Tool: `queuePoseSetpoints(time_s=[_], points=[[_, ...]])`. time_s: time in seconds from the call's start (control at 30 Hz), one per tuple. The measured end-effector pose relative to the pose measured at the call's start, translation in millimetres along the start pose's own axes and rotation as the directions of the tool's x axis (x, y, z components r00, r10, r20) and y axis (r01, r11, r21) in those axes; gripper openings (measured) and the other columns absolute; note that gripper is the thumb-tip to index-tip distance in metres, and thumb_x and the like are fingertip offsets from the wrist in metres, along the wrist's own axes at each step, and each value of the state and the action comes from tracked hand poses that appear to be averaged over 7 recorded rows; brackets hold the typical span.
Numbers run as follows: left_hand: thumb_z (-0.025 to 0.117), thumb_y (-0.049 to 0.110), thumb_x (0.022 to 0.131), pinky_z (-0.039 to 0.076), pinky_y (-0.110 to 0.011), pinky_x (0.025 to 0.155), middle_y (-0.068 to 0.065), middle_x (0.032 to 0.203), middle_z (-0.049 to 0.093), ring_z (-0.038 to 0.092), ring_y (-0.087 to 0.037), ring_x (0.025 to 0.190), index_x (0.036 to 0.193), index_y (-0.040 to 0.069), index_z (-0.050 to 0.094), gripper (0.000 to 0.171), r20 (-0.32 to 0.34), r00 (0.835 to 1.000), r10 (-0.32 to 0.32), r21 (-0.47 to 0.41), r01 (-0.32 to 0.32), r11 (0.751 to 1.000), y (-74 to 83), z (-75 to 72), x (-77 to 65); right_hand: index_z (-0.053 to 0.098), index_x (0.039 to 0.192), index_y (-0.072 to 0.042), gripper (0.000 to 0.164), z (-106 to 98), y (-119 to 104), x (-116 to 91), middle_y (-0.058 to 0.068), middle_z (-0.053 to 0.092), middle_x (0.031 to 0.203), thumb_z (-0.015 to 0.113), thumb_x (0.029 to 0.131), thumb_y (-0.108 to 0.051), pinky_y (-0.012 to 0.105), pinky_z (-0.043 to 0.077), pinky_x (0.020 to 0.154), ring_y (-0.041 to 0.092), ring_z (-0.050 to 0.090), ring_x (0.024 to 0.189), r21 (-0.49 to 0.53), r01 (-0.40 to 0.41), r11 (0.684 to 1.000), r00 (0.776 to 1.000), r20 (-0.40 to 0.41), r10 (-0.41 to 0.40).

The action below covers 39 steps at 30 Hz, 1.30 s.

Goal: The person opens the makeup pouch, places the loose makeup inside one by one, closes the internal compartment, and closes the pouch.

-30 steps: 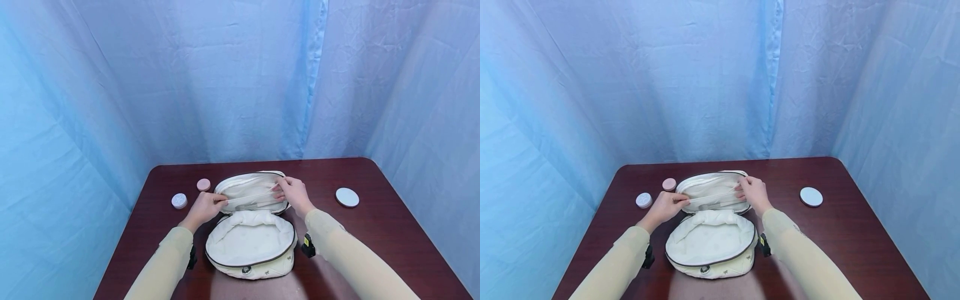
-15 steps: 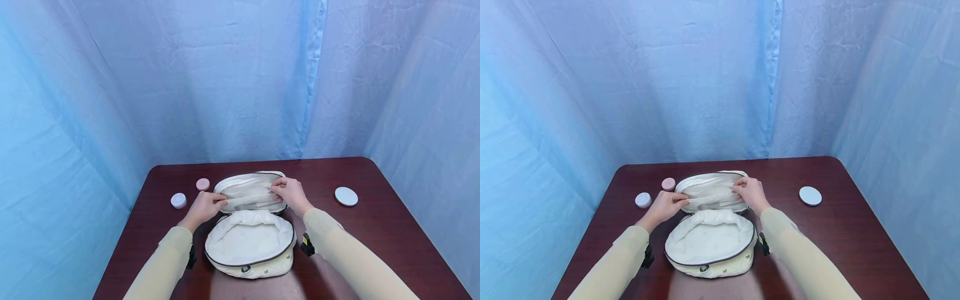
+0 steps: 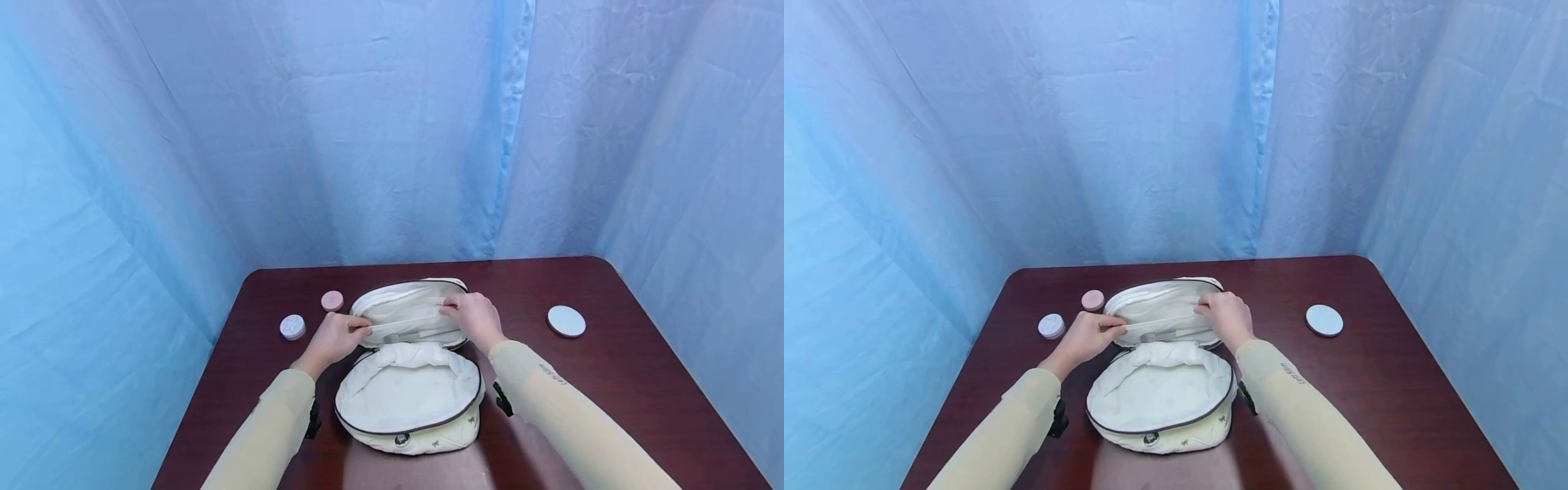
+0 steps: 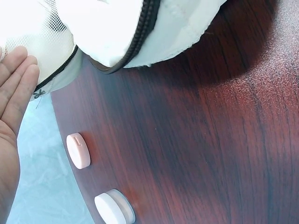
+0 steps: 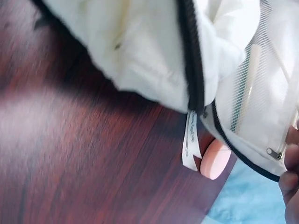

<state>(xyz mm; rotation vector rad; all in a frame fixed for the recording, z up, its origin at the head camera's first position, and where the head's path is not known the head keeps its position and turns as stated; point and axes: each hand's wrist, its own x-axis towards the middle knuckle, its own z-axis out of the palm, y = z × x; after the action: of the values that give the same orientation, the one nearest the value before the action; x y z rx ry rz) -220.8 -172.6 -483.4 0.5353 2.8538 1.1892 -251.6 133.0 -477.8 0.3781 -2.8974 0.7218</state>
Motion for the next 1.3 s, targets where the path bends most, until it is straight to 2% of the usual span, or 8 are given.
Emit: queuePoseSetpoints(time_s=[0.17,0.33,0.43,0.53,0.63,0.87,1.1,1.3], points=[[0.073,0.015,0.095,0.053,-0.026,0.064,-0.003,0.094,0.078,0.063,-0.006,0.072,0.103,0.011,0.082,0.013,0.032,0.999,-0.029,-0.01,0.029,1.0,1.9,-1.5,-0.1,0.082,0.094,-0.02,0.007,0.4,0.1,-1.1,-0.002,0.077,0.084,0.079,0.09,-0.025,0.045,0.055,0.058,0.026,0.071,0.073,-0.119,0.055,0.991,0.998,-0.002,-0.056],[0.074,0.017,0.095,0.052,-0.024,0.065,-0.002,0.096,0.078,0.064,-0.006,0.074,0.105,0.012,0.082,0.014,0.041,0.998,-0.048,-0.006,0.048,0.999,4.0,-2.9,-1.2,0.079,0.085,-0.024,0.007,-1.2,-1.7,0.1,-0.008,0.068,0.067,0.077,0.091,-0.028,0.038,0.049,0.05,0.018,0.063,0.06,-0.2,0.109,0.974,0.994,0.024,-0.106],[0.074,0.017,0.095,0.053,-0.025,0.066,-0.002,0.097,0.078,0.066,-0.007,0.077,0.105,0.012,0.082,0.014,0.041,0.997,-0.06,-0.011,0.06,0.998,4.1,-2.6,-1.5,0.07,0.073,-0.023,0.021,-3.4,-0.7,2.1,-0.009,0.058,0.058,0.076,0.093,-0.028,0.033,0.044,0.048,0.012,0.054,0.053,-0.199,0.16,0.967,0.987,0.059,-0.151],[0.074,0.017,0.095,0.054,-0.026,0.067,-0.003,0.098,0.078,0.067,-0.009,0.079,0.106,0.011,0.082,0.015,0.037,0.997,-0.064,-0.018,0.065,0.998,3.8,-2.3,-1.9,0.064,0.067,-0.025,0.028,-4.5,2.7,5.7,-0.011,0.056,0.058,0.076,0.092,-0.025,0.031,0.041,0.048,0.008,0.047,0.051,-0.183,0.232,0.955,0.972,0.089,-0.219],[0.074,0.016,0.094,0.054,-0.026,0.068,-0.003,0.098,0.078,0.068,-0.009,0.08,0.106,0.011,0.082,0.015,0.033,0.998,-0.057,-0.025,0.057,0.998,2.8,-2.1,-1.8,0.069,0.071,-0.026,0.022,-3.9,6.0,9.3,-0.014,0.062,0.065,0.076,0.092,-0.024,0.029,0.042,0.05,0.005,0.048,0.054,-0.165,0.276,0.947,0.958,0.124,-0.258],[0.074,0.016,0.094,0.054,-0.026,0.067,-0.003,0.097,0.078,0.067,-0.008,0.078,0.105,0.011,0.082,0.014,0.034,0.999,-0.042,-0.034,0.043,0.999,2.2,-1.5,-2.0,0.079,0.089,-0.019,0.007,-4.3,6.8,12.2,-0.008,0.073,0.083,0.074,0.094,-0.021,0.032,0.052,0.063,0.007,0.06,0.068,-0.054,0.227,0.972,0.96,0.182,-0.214],[0.074,0.015,0.094,0.055,-0.025,0.068,-0.003,0.098,0.079,0.067,-0.008,0.079,0.106,0.011,0.082,0.015,0.027,0.999,-0.025,-0.027,0.026,0.999,0.4,0.4,-2.2,0.063,0.072,-0.019,0.026,-2.0,10.3,13.2,-0.01,0.044,0.06,0.07,0.097,-0.019,0.029,0.036,0.059,0.008,0.034,0.056,0.073,0.173,0.982,0.967,0.175,-0.183],[0.075,0.015,0.094,0.053,-0.025,0.067,-0.001,0.096,0.078,0.063,-0.007,0.074,0.104,0.012,0.082,0.013,0.029,0.999,-0.028,-0.018,0.028,0.999,0.1,0.8,-1.7,0.073,0.085,-0.016,0.014,2.6,5.4,11.0,-0.009,0.06,0.069,0.069,0.098,-0.018,0.028,0.04,0.061,0.008,0.04,0.057,0.108,0.136,0.985,0.981,0.121,-0.149]])
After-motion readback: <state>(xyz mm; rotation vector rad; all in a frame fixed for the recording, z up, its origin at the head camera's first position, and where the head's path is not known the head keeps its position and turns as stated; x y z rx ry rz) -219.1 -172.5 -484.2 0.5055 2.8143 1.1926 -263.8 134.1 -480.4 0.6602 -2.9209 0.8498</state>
